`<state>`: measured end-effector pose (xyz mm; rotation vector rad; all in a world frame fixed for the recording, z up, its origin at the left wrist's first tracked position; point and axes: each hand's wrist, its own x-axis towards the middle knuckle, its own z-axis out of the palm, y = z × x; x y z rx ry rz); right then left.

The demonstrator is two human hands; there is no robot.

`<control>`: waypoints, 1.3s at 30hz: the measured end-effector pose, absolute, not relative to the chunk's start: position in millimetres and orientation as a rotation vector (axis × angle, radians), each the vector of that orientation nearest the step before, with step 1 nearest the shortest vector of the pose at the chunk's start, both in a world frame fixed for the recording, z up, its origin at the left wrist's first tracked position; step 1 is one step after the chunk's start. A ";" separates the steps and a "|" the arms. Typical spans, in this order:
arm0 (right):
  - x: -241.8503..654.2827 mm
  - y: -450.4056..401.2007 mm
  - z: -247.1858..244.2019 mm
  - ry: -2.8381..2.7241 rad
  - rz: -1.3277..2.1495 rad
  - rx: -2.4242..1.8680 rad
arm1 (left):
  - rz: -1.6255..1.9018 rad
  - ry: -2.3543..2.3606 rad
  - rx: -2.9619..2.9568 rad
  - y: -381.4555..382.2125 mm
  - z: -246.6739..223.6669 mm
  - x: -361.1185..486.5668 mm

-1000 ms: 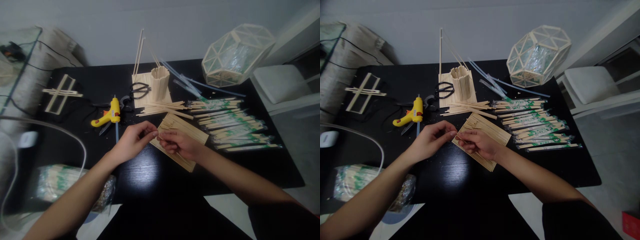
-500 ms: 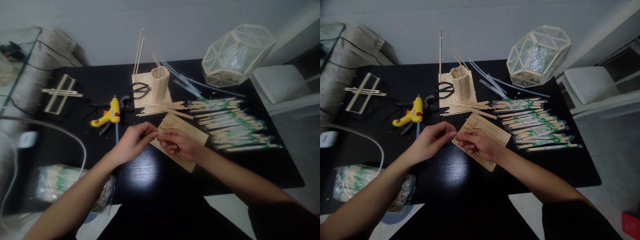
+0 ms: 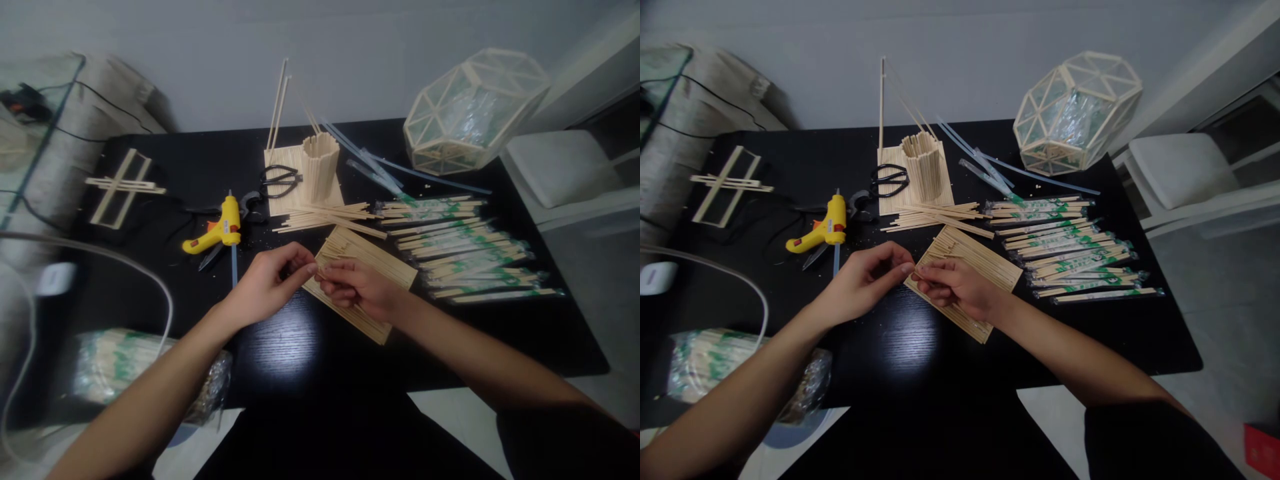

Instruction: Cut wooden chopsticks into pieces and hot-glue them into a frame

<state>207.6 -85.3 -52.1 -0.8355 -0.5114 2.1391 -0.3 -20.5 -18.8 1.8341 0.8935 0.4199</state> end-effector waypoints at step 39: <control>206.6 -84.1 -49.4 -0.575 2.071 -0.871 | 0.441 0.878 1.903 -18.6 -17.5 -1.5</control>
